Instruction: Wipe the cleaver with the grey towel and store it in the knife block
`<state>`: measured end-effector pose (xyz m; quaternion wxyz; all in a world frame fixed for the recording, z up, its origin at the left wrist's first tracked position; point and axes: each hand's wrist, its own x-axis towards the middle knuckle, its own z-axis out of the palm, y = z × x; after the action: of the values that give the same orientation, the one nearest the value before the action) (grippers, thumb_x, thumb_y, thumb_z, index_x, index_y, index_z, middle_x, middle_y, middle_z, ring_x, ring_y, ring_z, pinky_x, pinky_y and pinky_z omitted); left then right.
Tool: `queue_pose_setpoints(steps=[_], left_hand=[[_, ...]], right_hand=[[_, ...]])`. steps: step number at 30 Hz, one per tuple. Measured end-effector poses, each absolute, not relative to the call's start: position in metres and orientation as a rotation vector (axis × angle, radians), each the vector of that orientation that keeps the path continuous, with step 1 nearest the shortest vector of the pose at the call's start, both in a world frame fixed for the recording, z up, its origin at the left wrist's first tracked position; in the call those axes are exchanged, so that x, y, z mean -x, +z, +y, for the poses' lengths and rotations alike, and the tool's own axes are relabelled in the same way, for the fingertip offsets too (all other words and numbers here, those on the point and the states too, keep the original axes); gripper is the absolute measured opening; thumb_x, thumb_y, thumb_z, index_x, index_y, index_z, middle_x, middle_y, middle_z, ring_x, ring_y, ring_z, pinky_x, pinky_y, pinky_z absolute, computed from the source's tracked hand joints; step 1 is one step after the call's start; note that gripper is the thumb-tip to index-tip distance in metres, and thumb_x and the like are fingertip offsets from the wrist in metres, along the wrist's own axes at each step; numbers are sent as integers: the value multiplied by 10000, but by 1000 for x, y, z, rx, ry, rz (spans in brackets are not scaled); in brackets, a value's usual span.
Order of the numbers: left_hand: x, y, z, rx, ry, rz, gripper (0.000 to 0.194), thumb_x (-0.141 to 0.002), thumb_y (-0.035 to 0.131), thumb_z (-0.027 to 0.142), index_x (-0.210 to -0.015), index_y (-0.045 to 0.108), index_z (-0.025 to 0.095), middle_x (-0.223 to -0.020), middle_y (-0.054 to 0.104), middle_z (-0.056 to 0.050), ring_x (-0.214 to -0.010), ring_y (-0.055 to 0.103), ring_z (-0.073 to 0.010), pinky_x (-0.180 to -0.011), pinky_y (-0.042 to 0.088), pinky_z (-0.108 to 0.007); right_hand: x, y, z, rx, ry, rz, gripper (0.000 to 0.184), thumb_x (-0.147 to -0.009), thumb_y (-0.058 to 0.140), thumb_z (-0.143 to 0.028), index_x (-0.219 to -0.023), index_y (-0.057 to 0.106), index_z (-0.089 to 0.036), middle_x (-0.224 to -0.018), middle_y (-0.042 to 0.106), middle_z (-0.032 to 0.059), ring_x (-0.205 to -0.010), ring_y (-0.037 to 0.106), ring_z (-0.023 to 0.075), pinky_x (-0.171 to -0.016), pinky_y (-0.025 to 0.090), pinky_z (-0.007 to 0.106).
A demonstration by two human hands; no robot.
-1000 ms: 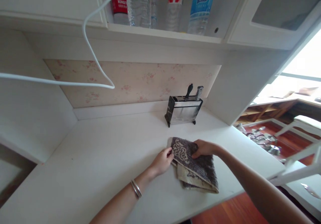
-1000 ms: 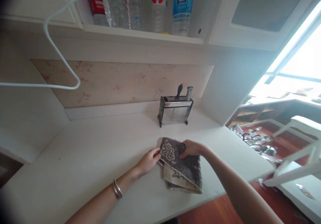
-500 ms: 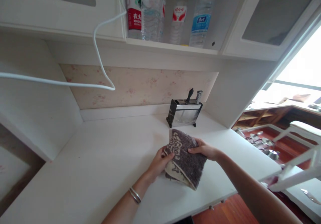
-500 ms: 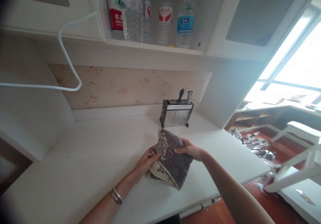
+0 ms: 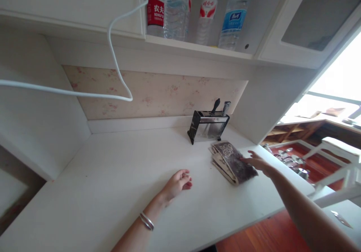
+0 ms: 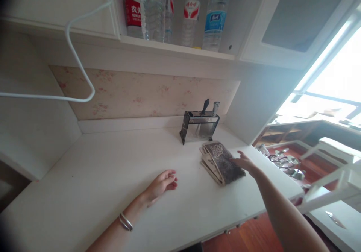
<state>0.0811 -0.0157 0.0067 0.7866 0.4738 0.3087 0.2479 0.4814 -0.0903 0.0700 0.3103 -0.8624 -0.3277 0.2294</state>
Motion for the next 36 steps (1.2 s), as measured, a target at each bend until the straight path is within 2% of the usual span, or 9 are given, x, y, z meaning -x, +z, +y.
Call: queue_pose_setpoints(steps=[2,5,8,10,17,21,24,32,36], left_hand=[[-81,6,-15,-1015,535,659,334,-811,647,348,-1068,576,146,-950,612,-80,-811,623,-152,-809,509,-332],[-80,4,-14,-1015,542,659,305,-821,634,348,-1041,587,141,-926,624,-76,-798,618,-147,-802,509,-324],[-79,3,-15,-1032,548,665,272,-824,627,320,-1017,594,132,-903,629,-70,-790,613,-142,-796,510,-318],[-79,3,-17,-1049,552,673,265,-820,627,320,-1001,602,127,-884,631,-66,-783,610,-142,-786,509,-316],[-78,4,-19,-1093,553,689,308,-789,654,372,-976,616,130,-863,634,-57,-759,608,-143,-771,502,-318],[-78,3,-17,-1093,541,684,294,-792,650,371,-964,613,135,-859,629,-51,-746,606,-136,-765,496,-311],[-76,3,-12,-1077,514,659,293,-786,656,364,-963,610,135,-859,625,-54,-740,612,-137,-751,496,-308],[-54,16,-6,-1152,491,699,235,-813,601,340,-939,620,142,-910,630,-53,-705,598,-117,-695,478,-275],[-30,24,-3,-1240,504,768,209,-801,582,304,-926,641,147,-879,644,-38,-631,566,-102,-615,435,-251]], right_hand=[[-484,57,-86,2361,414,-882,883,-639,670,-586,-1360,428,-137,-1329,495,246,-1188,514,418,-969,405,573],[-464,35,-78,2441,263,-1139,840,-726,524,-699,-1407,395,-225,-1474,352,179,-1327,352,411,-1056,235,642],[-437,16,-73,2561,114,-1441,817,-748,449,-752,-1430,355,-313,-1539,254,115,-1405,179,406,-1020,10,749],[-427,7,-73,2598,45,-1535,806,-776,419,-740,-1447,328,-302,-1547,232,118,-1415,157,395,-1014,-30,750],[-434,2,-87,2571,-81,-1584,548,-910,350,-420,-1428,367,-242,-1489,370,99,-1379,297,332,-1087,157,637],[-426,18,-101,2609,-44,-1412,530,-914,321,-444,-1406,402,-263,-1361,532,106,-1186,536,343,-1008,363,534],[-419,32,-113,2635,-120,-1281,547,-903,311,-498,-1405,398,-299,-1341,552,104,-1099,590,367,-878,454,505],[-419,38,-126,2685,184,-1482,591,-762,524,-601,-1272,565,-304,-1268,605,107,-1094,585,394,-861,451,487],[-382,47,-110,2441,-13,-1475,511,-799,487,-572,-1183,600,-255,-1250,605,104,-1158,543,340,-954,408,441]])
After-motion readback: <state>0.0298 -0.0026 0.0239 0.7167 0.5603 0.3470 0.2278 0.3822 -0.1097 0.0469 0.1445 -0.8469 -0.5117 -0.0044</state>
